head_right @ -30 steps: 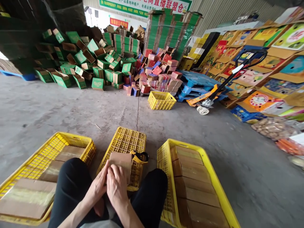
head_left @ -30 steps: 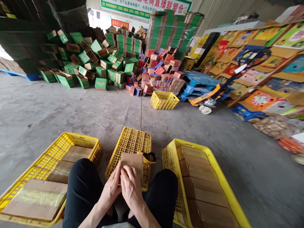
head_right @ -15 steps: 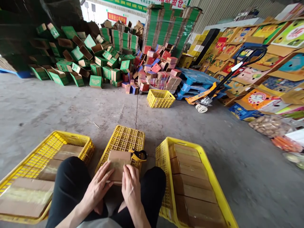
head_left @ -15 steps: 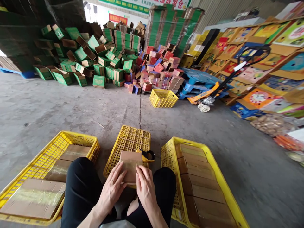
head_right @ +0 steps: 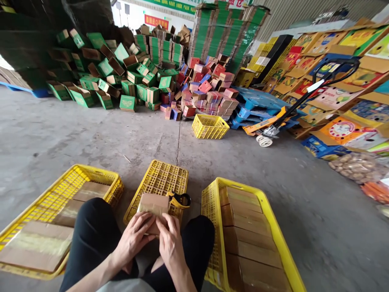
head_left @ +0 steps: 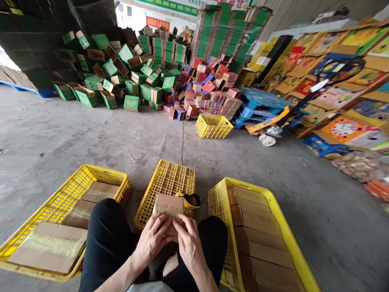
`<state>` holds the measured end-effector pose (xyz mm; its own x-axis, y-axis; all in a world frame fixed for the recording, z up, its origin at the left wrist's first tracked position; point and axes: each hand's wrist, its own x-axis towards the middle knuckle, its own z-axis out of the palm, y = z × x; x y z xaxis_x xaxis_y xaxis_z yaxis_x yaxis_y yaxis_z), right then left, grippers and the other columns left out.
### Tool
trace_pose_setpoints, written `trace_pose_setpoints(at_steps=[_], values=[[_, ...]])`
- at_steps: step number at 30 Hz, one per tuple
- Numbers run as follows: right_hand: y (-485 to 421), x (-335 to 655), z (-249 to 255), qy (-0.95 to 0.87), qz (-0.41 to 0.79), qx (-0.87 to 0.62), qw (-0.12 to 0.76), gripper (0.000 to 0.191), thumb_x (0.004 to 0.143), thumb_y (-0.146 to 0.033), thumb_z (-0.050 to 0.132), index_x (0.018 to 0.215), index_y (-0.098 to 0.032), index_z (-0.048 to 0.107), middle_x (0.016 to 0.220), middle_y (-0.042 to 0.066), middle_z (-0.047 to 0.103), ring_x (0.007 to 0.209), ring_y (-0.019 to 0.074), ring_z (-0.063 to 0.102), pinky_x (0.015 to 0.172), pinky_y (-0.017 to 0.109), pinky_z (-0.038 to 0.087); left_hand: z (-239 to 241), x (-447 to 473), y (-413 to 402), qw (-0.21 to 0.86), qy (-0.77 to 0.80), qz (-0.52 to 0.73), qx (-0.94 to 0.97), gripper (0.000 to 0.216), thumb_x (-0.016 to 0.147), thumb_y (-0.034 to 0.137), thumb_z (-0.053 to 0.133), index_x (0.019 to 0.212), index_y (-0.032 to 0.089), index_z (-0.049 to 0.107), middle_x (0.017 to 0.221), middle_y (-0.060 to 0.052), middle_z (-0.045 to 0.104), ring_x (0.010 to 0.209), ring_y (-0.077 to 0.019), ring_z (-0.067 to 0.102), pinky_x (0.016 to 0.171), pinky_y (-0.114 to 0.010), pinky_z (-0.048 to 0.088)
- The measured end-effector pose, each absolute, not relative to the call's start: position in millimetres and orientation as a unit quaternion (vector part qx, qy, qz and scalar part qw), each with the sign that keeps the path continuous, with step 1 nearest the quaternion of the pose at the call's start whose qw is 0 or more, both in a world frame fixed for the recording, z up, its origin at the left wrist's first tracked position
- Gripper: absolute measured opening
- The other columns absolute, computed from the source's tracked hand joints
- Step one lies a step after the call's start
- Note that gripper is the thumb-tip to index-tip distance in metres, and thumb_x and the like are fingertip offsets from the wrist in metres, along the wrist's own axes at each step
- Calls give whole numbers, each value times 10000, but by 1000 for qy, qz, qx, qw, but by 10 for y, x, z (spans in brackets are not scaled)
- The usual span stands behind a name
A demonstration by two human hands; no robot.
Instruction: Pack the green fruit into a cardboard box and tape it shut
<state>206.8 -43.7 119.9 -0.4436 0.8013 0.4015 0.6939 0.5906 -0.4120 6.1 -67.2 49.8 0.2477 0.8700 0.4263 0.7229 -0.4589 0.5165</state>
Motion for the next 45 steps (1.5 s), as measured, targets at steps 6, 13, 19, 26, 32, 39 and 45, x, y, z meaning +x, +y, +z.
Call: trace_pose_setpoints(at_steps=[6, 13, 19, 26, 32, 39, 45], values=[[-496, 2127, 1155, -842, 109, -433, 301, 486, 1034, -43, 428, 1372, -251, 710, 1392, 93, 687, 1284, 258, 632, 1071, 438, 634, 471, 63, -667, 121, 493, 363, 781, 477, 1075, 450, 609, 1519, 276, 599, 1367, -95, 705, 1320, -300, 627, 1166, -527, 540], [-407, 1960, 1279, -845, 103, -450, 270, 542, 1032, -49, 442, 1451, -311, 666, 1229, 90, 693, 1079, 255, 674, 957, 426, 656, 497, 29, -676, 124, 489, 372, 779, 338, 1077, 408, 616, 1373, 252, 669, 1293, -82, 721, 1270, -277, 638, 1165, -485, 532], [-427, 1948, 1364, -852, 92, -450, 252, 594, 1009, -31, 496, 1497, -340, 633, 1236, 84, 680, 1092, 250, 670, 967, 409, 656, 493, 46, -674, 105, 485, 383, 779, 365, 1056, 403, 653, 1380, 235, 657, 1279, -84, 716, 1249, -275, 636, 1133, -468, 554], [-475, 2048, 1351, -845, 125, -443, 274, 492, 995, -7, 462, 1329, -281, 698, 1295, 82, 686, 1185, 255, 654, 1039, 415, 629, 489, 60, -661, 78, 481, 393, 780, 349, 1066, 418, 628, 1358, 232, 678, 1243, -94, 720, 1205, -272, 661, 1086, -448, 586], [-406, 2001, 1374, -848, 127, -438, 269, 475, 1016, -29, 453, 1336, -288, 689, 1244, 79, 693, 1125, 250, 666, 998, 410, 636, 506, 51, -658, 66, 488, 379, 783, 432, 1054, 411, 642, 1440, 217, 625, 1323, -106, 710, 1252, -278, 659, 1113, -457, 575], [-419, 1925, 1212, -849, 92, -450, 260, 529, 1025, -49, 463, 1454, -291, 654, 1264, 92, 701, 1137, 255, 685, 998, 436, 645, 513, 80, -684, 41, 504, 385, 772, 615, 1054, 461, 610, 1591, 184, 493, 1433, -147, 681, 1341, -312, 648, 1135, -466, 558], [-470, 1837, 845, -862, 35, -434, 259, 648, 1069, -113, 440, 1702, -208, 340, 1657, 107, 505, 1545, 296, 462, 1202, 507, 536, 589, 96, -684, -11, 504, 352, 789, 717, 1094, 360, 484, 1736, 172, 225, 1650, -143, 511, 1511, -315, 511, 1209, -470, 487]])
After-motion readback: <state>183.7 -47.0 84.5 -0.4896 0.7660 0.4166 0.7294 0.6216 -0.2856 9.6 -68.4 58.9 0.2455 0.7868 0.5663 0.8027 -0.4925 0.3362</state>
